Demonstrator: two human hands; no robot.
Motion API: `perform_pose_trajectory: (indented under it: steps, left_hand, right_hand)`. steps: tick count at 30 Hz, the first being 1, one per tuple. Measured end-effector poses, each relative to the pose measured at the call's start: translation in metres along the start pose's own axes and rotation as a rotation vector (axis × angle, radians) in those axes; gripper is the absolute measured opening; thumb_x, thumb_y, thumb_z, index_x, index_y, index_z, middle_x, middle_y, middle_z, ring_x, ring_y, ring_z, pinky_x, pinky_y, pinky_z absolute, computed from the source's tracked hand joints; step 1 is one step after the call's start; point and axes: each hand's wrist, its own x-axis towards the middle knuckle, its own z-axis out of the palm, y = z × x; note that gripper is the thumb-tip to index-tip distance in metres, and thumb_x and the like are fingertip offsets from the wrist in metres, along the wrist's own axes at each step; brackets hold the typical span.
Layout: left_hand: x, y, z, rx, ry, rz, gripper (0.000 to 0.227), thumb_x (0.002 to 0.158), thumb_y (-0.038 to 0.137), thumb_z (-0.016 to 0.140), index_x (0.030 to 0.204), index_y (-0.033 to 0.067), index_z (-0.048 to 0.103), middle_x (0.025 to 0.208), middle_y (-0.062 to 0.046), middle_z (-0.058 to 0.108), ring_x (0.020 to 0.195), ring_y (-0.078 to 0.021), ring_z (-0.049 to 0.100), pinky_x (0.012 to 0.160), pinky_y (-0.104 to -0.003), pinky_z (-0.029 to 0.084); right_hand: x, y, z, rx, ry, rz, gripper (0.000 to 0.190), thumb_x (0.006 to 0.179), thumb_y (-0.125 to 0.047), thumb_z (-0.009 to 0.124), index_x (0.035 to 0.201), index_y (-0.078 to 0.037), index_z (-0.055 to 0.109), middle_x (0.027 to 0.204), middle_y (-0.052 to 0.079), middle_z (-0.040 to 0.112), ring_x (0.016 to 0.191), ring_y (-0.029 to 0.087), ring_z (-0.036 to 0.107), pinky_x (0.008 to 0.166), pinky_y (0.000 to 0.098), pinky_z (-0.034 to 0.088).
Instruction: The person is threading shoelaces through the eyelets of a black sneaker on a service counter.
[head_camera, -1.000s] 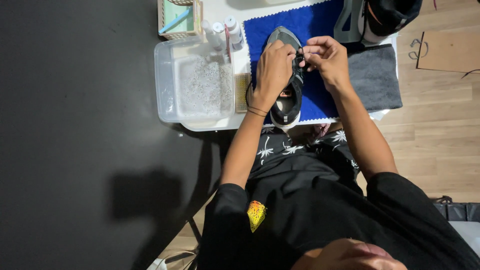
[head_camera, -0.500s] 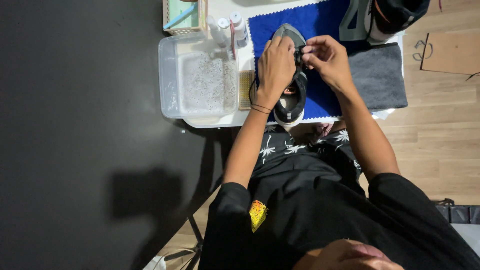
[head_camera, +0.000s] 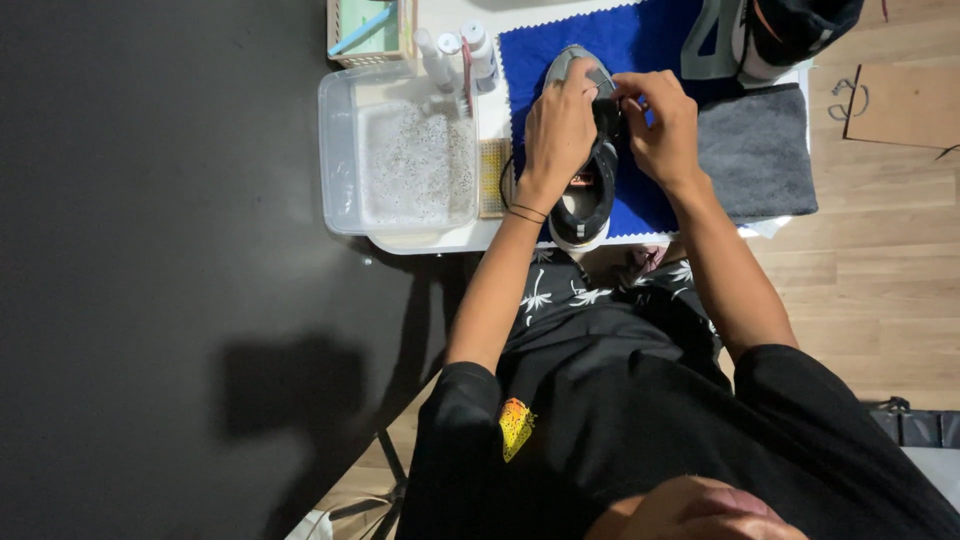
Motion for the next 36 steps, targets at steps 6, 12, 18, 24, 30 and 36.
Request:
perform_pose_trajectory:
  steps: [6,12,18,24,30,36]
  left_hand:
    - [0.000,-0.004,-0.001,-0.117,0.033,0.045,0.010,0.092,0.005,0.064,0.091,0.0146,0.063,0.088,-0.005,0.067,0.084,-0.0313,0.065,0.070,-0.041,0.051]
    - [-0.001,-0.006,0.001,-0.168,0.019,0.055,0.007,0.093,0.008,0.066,0.094,0.0150,0.069,0.093,-0.005,0.066,0.085,-0.0301,0.067,0.073,-0.040,0.052]
    - [0.001,-0.009,0.004,-0.185,0.013,0.034,0.005,0.093,0.012,0.068,0.092,0.0160,0.071,0.093,-0.002,0.068,0.081,-0.0267,0.068,0.071,-0.038,0.053]
    - [-0.001,-0.008,0.004,-0.215,0.021,0.014,0.006,0.092,0.013,0.067,0.092,0.0155,0.072,0.093,0.000,0.072,0.081,-0.0238,0.070,0.072,-0.037,0.054]
    - [0.000,-0.008,0.002,-0.294,0.008,-0.012,0.011,0.091,0.011,0.069,0.101,0.0159,0.071,0.093,-0.001,0.074,0.084,-0.0201,0.073,0.074,-0.034,0.056]
    - [0.004,-0.009,-0.007,-0.291,0.106,0.037,0.018,0.098,0.012,0.062,0.113,0.0126,0.071,0.111,-0.003,0.074,0.099,-0.0243,0.071,0.089,-0.037,0.057]
  right_hand:
    - [0.004,-0.004,0.003,0.126,0.064,0.056,0.043,0.092,0.022,0.060,0.130,0.003,0.062,0.108,0.018,0.073,0.099,0.029,0.071,0.087,0.0363,0.055]
    - [0.003,-0.005,0.004,0.117,0.091,0.054,0.047,0.091,0.024,0.064,0.133,0.001,0.058,0.105,0.017,0.075,0.098,0.027,0.073,0.083,0.0343,0.055]
    - [0.006,-0.007,0.004,0.136,0.123,0.064,0.038,0.096,0.019,0.067,0.130,0.004,0.059,0.106,0.019,0.071,0.094,0.027,0.070,0.081,0.0336,0.057]
    - [0.004,-0.010,0.006,0.218,0.076,0.094,0.038,0.096,0.018,0.063,0.131,0.005,0.059,0.105,0.019,0.068,0.094,0.024,0.068,0.086,0.0331,0.059]
    - [0.003,-0.003,0.006,0.181,0.085,0.048,0.035,0.100,0.015,0.067,0.132,0.004,0.059,0.107,0.020,0.070,0.097,0.027,0.069,0.085,0.0346,0.055]
    - [0.020,-0.025,-0.016,0.017,0.111,-0.089,0.031,0.103,0.019,0.057,0.132,0.007,0.057,0.103,0.021,0.067,0.089,0.031,0.066,0.082,0.0389,0.053]
